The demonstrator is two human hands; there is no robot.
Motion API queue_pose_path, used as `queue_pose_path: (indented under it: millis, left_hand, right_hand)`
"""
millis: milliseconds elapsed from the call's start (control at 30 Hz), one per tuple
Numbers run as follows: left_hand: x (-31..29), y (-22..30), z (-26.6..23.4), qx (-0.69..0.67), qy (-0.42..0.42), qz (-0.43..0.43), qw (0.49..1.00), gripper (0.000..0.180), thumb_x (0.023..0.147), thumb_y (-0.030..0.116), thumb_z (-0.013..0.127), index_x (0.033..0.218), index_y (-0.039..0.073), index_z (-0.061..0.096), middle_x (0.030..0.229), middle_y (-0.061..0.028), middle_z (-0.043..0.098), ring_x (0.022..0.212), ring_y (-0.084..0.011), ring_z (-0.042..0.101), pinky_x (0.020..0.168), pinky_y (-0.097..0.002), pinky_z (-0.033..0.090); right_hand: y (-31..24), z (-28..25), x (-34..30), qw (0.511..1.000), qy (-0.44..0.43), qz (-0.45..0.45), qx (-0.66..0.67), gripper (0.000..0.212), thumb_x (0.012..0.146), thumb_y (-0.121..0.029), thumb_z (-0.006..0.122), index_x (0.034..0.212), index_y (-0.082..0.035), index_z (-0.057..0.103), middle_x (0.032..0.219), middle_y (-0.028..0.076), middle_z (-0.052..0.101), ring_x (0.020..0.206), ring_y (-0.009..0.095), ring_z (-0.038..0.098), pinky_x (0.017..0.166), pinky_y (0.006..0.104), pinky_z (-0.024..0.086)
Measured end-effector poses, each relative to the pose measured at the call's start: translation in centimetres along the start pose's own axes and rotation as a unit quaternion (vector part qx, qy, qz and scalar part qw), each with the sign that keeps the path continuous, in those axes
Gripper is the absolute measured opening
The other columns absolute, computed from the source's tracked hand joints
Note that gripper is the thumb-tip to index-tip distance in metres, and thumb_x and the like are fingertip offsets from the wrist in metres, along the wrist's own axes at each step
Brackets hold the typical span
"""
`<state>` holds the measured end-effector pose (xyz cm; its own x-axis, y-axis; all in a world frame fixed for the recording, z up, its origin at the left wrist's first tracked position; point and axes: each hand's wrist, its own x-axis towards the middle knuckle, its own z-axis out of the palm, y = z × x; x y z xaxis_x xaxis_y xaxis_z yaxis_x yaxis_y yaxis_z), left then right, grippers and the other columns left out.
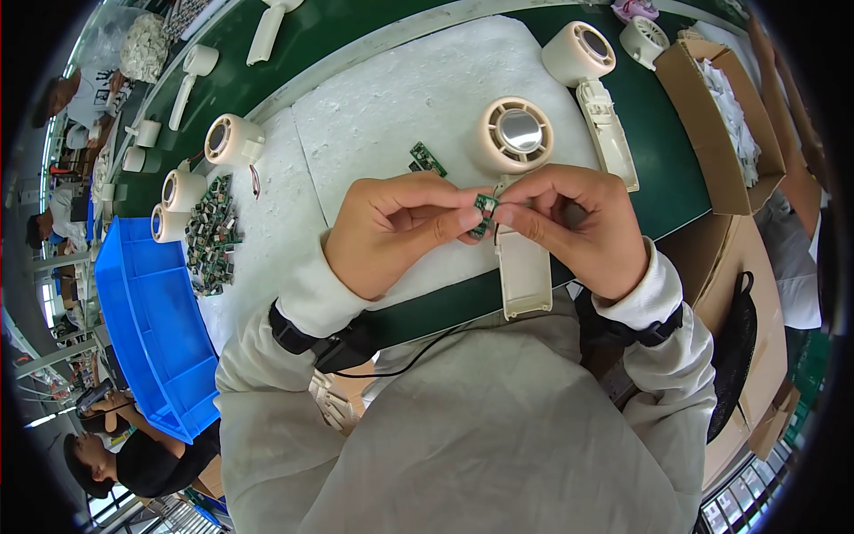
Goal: The person picks up a circuit board and a fan housing, connects a wire to the board, and fits the board into the housing. After pressing the components together, the person sets the assembled fan aside and repeats the process.
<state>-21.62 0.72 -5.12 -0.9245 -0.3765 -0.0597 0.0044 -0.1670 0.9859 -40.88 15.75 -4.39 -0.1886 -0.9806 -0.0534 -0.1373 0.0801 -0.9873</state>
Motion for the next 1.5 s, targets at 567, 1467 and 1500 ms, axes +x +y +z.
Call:
queue_pose_path:
  millis: [567, 1467, 1500]
  left_hand:
    - [0.2, -0.1, 0.6, -0.021, 0.048, -0.02, 0.998, 0.027, 0.1, 0.004, 0.065, 0.125, -0.008, 0.063, 0.114, -0.015, 0.071, 0.102, -0.0205, 0.071, 0.091, -0.0322, 0.059]
    - [0.1, 0.4, 1.1, 0.284, 0.063, 0.184, 0.939, 0.03, 0.092, -0.008, 0.066, 0.119, 0.003, 0.073, 0.104, -0.0121, 0.072, 0.089, -0.0215, 0.072, 0.077, -0.0291, 0.057]
    - [0.2, 0.3, 1.2, 0.285, 0.061, 0.184, 0.939, 0.03, 0.092, -0.008, 0.066, 0.119, 0.003, 0.073, 0.104, -0.0121, 0.072, 0.089, -0.0215, 0.072, 0.077, -0.0291, 0.057]
  right_hand:
    - [0.0, 0.6, 0.2, 0.953, 0.04, -0.231, -0.192, 0.019, 0.081, 0.0, 0.08, 0.099, -0.005, 0.077, 0.081, 0.003, 0.065, 0.063, 0.011, 0.058, 0.056, 0.026, 0.045]
    - [-0.2, 0.7, 0.0, 0.897, 0.135, -0.267, -0.326, 0.015, 0.077, 0.001, 0.079, 0.092, -0.001, 0.075, 0.081, 0.007, 0.066, 0.07, 0.021, 0.062, 0.062, 0.0317, 0.051]
    - [-0.2, 0.7, 0.0, 0.903, 0.143, -0.261, -0.309, 0.015, 0.077, 0.001, 0.079, 0.091, -0.001, 0.075, 0.079, 0.007, 0.066, 0.069, 0.02, 0.062, 0.061, 0.0311, 0.05]
